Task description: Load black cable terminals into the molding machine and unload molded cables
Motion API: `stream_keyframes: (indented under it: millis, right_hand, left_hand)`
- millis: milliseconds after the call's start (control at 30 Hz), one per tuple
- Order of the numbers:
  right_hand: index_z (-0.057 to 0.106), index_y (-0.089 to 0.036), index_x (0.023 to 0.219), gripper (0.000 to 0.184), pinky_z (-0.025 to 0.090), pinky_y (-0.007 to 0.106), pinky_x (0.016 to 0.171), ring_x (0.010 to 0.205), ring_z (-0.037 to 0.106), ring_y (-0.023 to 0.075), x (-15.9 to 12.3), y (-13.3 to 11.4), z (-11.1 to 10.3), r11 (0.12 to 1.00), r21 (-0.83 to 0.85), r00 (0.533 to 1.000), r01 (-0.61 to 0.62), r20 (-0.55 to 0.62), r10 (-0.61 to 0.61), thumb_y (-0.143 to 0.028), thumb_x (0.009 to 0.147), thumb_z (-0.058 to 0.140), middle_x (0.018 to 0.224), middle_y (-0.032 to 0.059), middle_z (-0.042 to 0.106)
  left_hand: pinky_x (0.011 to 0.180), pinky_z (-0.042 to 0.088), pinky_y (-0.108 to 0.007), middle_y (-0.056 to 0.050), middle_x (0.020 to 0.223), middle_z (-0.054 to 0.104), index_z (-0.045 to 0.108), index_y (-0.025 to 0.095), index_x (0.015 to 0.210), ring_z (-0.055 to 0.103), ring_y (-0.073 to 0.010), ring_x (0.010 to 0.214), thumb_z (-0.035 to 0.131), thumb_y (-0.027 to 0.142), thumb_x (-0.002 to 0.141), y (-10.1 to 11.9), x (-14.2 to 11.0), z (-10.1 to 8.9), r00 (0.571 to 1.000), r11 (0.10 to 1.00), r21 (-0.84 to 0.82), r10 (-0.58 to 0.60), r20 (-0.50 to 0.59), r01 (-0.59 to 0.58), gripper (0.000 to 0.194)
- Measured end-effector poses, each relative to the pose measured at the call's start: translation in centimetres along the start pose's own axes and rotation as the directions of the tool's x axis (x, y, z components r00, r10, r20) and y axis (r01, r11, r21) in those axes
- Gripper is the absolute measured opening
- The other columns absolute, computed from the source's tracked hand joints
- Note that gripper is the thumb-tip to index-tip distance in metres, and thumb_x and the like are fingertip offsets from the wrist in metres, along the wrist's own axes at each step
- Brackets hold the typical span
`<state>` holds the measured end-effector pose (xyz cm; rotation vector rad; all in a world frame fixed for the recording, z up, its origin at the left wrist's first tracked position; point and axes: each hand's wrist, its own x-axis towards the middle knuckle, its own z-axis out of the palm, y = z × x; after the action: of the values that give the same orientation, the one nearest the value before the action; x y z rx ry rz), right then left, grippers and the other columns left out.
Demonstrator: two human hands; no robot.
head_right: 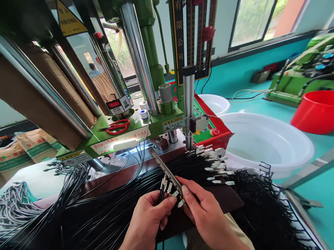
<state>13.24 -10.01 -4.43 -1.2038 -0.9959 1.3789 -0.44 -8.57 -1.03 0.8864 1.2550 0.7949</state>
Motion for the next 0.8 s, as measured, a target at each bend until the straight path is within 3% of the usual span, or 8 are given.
stream_keyframes:
  millis: [133, 333, 433, 533, 800]
  right_hand:
    - [0.062, -0.023, 0.122, 0.049, 0.027, 0.021, 0.041, 0.051, 0.036, 0.0092, 0.0, 0.0, 0.0, 0.996, -0.076, 0.999, 0.045, -0.021, -0.047, -0.052, 0.083, 0.059, 0.074, 0.002, 0.057]
    - [0.059, -0.02, 0.127, 0.056, 0.023, 0.018, 0.039, 0.048, 0.032, 0.0073, -0.4, -0.5, -1.0, 0.995, 0.091, 0.996, -0.045, -0.071, 0.052, -0.052, 0.081, 0.063, 0.057, -0.0033, 0.044]
    - [0.061, -0.022, 0.124, 0.053, 0.028, 0.018, 0.04, 0.051, 0.036, 0.0077, -0.6, -0.4, -1.5, 0.991, 0.123, 0.996, -0.059, -0.063, 0.067, -0.051, 0.08, 0.065, 0.061, -0.0025, 0.046]
    - [0.063, -0.024, 0.122, 0.047, 0.033, 0.018, 0.045, 0.057, 0.039, 0.0083, -0.7, -0.2, -1.5, 0.99, 0.12, 0.997, -0.072, -0.025, 0.076, -0.049, 0.082, 0.064, 0.071, 0.0, 0.053]
    - [0.061, -0.022, 0.124, 0.048, 0.026, 0.019, 0.043, 0.053, 0.031, 0.0066, -0.3, 0.0, -1.5, 0.996, 0.069, 0.999, -0.053, 0.012, 0.053, -0.049, 0.085, 0.06, 0.07, 0.0003, 0.053]
  left_hand:
    - [0.042, 0.022, -0.019, 0.004, 0.053, 0.046, 0.057, 0.012, 0.07, 0.034, -0.0044, 0.043, 0.069, 0.034, 0.069, -0.1, 0.1, -0.1, 1.0, 1.0, 0.008, 0.016, -0.002, -0.016, 0.025]
    - [0.05, 0.036, -0.018, 0.003, 0.06, 0.049, 0.062, 0.011, 0.081, 0.042, -0.006, 0.052, 0.069, 0.042, 0.073, 0.1, 0.1, -1.1, 0.992, 0.99, -0.064, 0.124, 0.014, -0.123, 0.033]
    - [0.038, 0.024, -0.017, 0.006, 0.056, 0.046, 0.06, 0.014, 0.092, 0.034, -0.0037, 0.041, 0.07, 0.043, 0.071, 0.2, 0.3, -1.2, 0.996, 0.991, -0.103, 0.088, 0.03, -0.085, 0.037]
    - [0.034, 0.012, -0.017, 0.007, 0.052, 0.046, 0.057, 0.016, 0.091, 0.025, -0.0017, 0.034, 0.069, 0.043, 0.071, 0.2, 0.4, -0.9, 0.998, 0.996, -0.089, 0.014, 0.062, -0.008, 0.036]
    - [0.033, 0.01, -0.017, 0.008, 0.046, 0.044, 0.059, 0.014, 0.08, 0.024, -0.0007, 0.031, 0.075, 0.042, 0.062, 0.0, 0.5, -0.5, 0.996, 0.995, -0.071, -0.071, 0.05, 0.074, 0.037]
